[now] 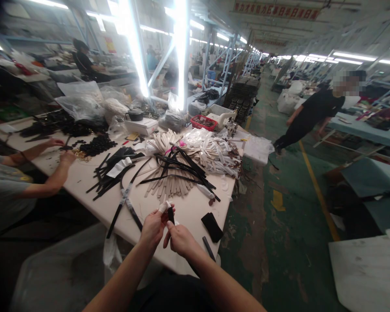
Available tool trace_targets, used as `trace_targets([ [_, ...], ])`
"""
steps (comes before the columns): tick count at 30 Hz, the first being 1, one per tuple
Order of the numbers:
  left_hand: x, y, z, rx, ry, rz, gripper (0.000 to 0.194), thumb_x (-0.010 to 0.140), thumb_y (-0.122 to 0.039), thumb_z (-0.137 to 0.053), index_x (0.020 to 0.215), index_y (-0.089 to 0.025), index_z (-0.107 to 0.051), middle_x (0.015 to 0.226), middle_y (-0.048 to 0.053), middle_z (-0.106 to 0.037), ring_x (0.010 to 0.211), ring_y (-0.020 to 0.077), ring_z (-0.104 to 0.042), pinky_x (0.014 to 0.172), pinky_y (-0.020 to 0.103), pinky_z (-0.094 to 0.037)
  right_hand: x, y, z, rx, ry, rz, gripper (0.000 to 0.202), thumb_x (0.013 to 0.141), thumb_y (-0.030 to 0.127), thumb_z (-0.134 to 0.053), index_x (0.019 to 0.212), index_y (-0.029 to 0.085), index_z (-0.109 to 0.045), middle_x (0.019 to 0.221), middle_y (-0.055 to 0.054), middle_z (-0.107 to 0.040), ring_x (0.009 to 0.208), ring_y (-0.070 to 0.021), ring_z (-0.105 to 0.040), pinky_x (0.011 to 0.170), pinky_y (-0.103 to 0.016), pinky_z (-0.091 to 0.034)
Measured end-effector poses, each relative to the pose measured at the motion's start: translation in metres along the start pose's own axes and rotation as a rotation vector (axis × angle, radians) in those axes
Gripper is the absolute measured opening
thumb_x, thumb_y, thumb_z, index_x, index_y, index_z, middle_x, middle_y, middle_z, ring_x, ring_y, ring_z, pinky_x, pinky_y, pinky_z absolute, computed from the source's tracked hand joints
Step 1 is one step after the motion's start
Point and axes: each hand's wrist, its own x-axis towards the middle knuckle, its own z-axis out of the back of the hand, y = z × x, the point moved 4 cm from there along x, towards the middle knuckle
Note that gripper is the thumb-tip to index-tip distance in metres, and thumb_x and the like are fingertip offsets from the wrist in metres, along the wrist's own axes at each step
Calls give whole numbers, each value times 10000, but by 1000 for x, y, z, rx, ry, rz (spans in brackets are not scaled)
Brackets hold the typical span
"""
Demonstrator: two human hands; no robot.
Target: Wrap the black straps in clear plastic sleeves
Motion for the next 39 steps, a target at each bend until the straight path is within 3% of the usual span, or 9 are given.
trace_targets([
  [13, 1, -3, 5, -44, -6, -4, 151, 818, -194, -748, 914, -84, -707, 885, 134, -766, 774, 193, -741, 693, 269, -591, 0, -1, -4, -46, -14, 14, 854, 963, 735, -161, 599, 142, -656, 402, 7, -419, 398, -109, -392, 487, -239, -317],
  [23, 4, 4, 12, 19, 2, -5, 146, 823, -190, -736, 916, -81, -707, 882, 143, -764, 739, 192, -735, 722, 293, -600, -3, 1, -3, -83, 51, 20, 809, 992, 669, -196, 618, 143, -685, 411, 5, -432, 407, -112, -400, 473, -235, -326],
  [31, 4, 1, 13, 11, 6, -18, 124, 844, -166, -701, 936, -84, -708, 887, 143, -764, 755, 190, -735, 705, 273, -587, -1, -2, -6, 22, 76, -57, 789, 986, 673, -217, 602, 144, -659, 387, 26, -395, 332, -90, -322, 376, -221, -249],
  [39, 2, 1, 10, -58, -1, 16, 133, 857, -198, -723, 918, -83, -691, 865, 130, -762, 766, 187, -740, 697, 266, -595, -3, 2, -4, 68, 59, -26, 783, 979, 684, -229, 586, 143, -636, 363, 38, -367, 303, -83, -291, 340, -214, -218],
])
